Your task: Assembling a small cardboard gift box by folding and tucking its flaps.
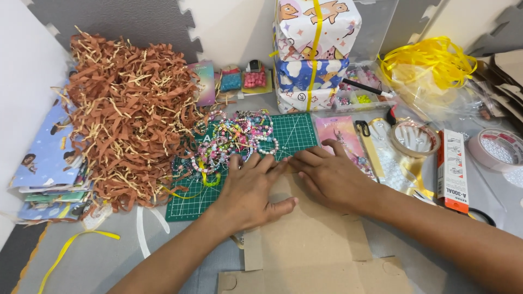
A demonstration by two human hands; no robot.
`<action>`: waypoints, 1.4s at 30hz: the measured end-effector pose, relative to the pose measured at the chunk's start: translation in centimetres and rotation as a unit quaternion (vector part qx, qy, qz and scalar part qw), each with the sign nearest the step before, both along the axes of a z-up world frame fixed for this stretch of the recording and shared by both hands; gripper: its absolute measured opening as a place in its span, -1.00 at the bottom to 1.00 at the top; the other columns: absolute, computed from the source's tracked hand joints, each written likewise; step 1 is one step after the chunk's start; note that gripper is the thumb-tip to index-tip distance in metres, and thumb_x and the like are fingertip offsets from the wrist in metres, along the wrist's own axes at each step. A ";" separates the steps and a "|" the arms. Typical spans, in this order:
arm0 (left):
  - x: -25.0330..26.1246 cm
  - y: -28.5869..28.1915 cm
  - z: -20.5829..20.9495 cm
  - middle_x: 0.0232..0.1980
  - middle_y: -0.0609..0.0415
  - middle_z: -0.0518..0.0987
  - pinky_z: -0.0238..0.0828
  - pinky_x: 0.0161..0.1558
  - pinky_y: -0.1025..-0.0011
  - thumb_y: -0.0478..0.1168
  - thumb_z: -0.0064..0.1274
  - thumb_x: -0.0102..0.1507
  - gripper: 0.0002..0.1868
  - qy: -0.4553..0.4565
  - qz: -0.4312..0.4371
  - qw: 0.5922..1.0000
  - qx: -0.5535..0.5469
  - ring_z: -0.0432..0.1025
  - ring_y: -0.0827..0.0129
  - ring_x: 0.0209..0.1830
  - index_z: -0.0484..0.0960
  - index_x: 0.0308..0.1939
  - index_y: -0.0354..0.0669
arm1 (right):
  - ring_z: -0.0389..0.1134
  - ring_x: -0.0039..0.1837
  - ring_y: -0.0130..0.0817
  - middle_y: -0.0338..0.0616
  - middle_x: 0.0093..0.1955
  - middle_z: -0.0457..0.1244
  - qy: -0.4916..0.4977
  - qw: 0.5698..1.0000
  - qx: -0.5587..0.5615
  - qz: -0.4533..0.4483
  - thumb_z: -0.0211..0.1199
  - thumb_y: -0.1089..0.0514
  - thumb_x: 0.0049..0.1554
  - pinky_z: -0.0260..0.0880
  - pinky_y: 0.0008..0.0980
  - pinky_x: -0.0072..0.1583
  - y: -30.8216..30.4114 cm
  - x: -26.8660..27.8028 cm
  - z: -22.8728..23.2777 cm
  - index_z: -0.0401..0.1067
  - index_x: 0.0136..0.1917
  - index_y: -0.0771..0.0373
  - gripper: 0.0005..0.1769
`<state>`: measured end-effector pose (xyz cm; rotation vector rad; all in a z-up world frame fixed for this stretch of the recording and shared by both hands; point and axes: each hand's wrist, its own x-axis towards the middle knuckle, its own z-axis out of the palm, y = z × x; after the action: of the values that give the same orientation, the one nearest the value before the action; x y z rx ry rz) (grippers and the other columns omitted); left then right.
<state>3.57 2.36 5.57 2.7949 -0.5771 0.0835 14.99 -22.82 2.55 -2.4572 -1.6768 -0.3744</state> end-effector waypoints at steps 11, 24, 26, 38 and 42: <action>-0.7 0.1 -1.1 0.29 -0.09 0.64 0.11 0.19 -0.02 0.51 -0.20 0.46 0.02 -0.067 0.009 0.997 0.046 0.42 0.09 0.17 0.55 0.63 -0.29 | 0.36 0.18 -0.28 -0.27 0.06 0.32 -0.191 0.981 0.022 -0.040 0.00 0.04 0.43 -0.01 0.48 0.69 -2.6 -0.3 -1.2 0.67 0.22 0.17 -0.58; -3.6 2.9 -0.9 0.28 -0.04 0.73 0.17 0.09 0.05 0.48 -0.14 0.43 -0.06 -0.101 0.062 0.986 0.116 0.46 0.15 0.19 0.69 0.50 -0.22 | 0.20 0.77 -0.19 -0.34 0.25 0.41 -0.138 0.983 0.010 -0.119 0.00 0.00 0.46 -0.22 0.56 0.74 -6.5 -0.3 -0.2 0.71 0.26 -0.06 -0.58; -3.8 2.8 -0.4 0.31 -0.07 0.74 0.17 0.09 0.07 0.49 -0.15 0.44 -0.06 -0.098 0.073 0.985 0.121 0.46 0.14 0.20 0.73 0.45 -0.24 | 0.21 0.77 -0.20 -0.35 0.25 0.43 -0.138 0.982 0.001 -0.126 0.01 -0.02 0.46 -0.23 0.55 0.74 -6.5 -0.3 -0.2 0.71 0.28 -0.06 -0.57; -1.2 4.2 -3.6 -0.07 -0.04 0.64 0.16 0.07 0.01 -0.01 -0.01 0.44 -0.59 -0.239 0.105 0.959 0.110 0.42 0.07 0.10 0.80 0.05 -0.22 | 0.37 0.60 -0.28 -0.37 0.19 0.42 0.000 0.983 0.086 -0.164 0.14 -0.20 0.48 -0.04 0.45 0.73 -6.0 0.4 -2.5 0.66 0.21 -0.11 -0.67; 0.6 7.2 -3.8 0.17 0.14 0.64 0.16 0.26 -0.03 -0.29 0.03 0.44 -0.59 -0.217 0.116 0.962 0.115 0.40 0.18 0.25 0.79 0.30 0.11 | 0.36 0.59 -0.21 -0.33 0.22 0.40 0.068 0.981 0.098 -0.153 0.28 -0.23 0.41 -0.02 0.48 0.71 -6.5 1.0 -2.0 0.59 0.36 -0.08 -0.63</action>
<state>4.16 9.51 1.79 3.0740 -0.3642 0.7375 16.00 -29.31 0.55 -2.5266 -1.1529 -0.3764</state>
